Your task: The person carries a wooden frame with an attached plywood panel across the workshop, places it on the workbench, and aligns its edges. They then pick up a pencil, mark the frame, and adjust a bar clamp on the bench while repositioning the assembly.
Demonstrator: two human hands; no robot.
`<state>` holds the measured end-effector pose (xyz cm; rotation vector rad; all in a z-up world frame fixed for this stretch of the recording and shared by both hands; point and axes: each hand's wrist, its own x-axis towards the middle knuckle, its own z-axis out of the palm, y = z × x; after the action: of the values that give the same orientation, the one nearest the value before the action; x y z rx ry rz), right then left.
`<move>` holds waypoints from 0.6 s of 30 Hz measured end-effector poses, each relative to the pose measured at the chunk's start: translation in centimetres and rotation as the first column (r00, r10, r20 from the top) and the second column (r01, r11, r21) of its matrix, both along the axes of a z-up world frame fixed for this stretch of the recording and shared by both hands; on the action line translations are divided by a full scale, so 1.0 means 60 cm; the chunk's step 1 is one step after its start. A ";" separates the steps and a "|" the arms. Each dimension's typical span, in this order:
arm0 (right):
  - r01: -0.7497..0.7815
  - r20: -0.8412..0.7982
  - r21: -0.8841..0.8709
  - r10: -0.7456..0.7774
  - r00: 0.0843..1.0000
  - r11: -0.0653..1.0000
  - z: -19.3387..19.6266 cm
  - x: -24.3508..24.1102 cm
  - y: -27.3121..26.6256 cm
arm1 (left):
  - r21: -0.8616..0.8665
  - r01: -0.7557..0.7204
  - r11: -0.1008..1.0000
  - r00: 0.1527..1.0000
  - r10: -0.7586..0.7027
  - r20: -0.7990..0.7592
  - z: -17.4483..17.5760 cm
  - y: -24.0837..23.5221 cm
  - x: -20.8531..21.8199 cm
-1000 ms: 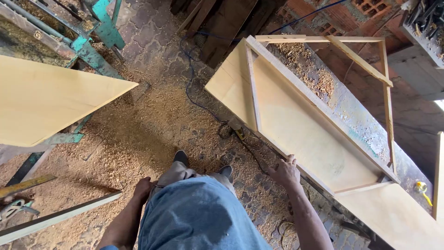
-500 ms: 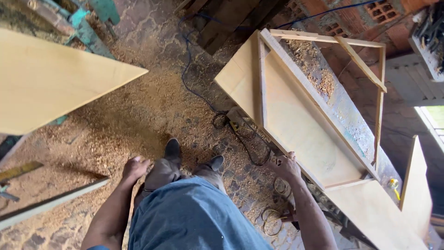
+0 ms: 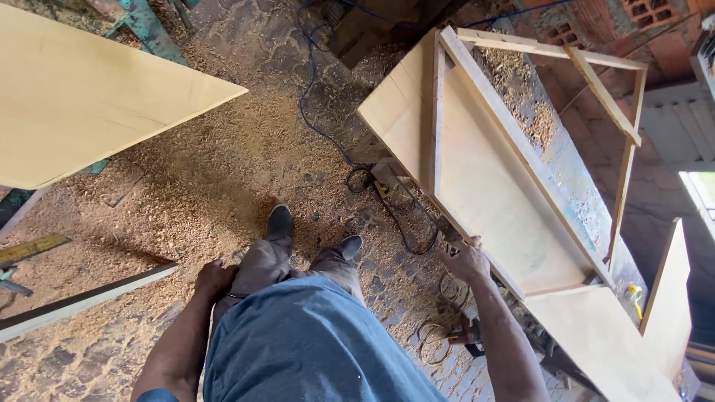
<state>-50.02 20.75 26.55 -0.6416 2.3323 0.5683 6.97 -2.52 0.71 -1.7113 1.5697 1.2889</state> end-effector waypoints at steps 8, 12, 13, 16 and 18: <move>0.012 -0.012 -0.106 -0.013 1.000 0.994 -0.006 -0.003 0.023 | -0.042 0.047 0.998 0.999 -0.047 -0.011 0.005 -0.055 -0.036; 0.053 -0.009 -0.131 -0.054 0.998 0.990 0.008 0.007 0.016 | -0.014 -0.015 1.000 1.000 0.015 0.007 0.030 -0.078 -0.076; 0.065 -0.008 -0.133 -0.067 0.998 0.989 0.008 0.008 0.015 | -0.026 0.010 1.000 1.000 -0.010 -0.004 0.041 -0.082 -0.085; 0.027 -0.028 -0.136 -0.031 0.999 0.990 -0.006 0.002 0.028 | 0.019 -0.011 1.000 1.000 0.011 0.013 0.064 -0.089 -0.103; 0.036 -0.022 -0.147 -0.040 0.999 0.988 -0.010 0.001 0.034 | 0.011 0.010 1.000 1.000 -0.010 0.004 0.064 -0.085 -0.102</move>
<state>-49.99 22.79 25.96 -0.6588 2.4205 0.3921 0.88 -7.60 4.57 -1.6958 1.5646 1.2859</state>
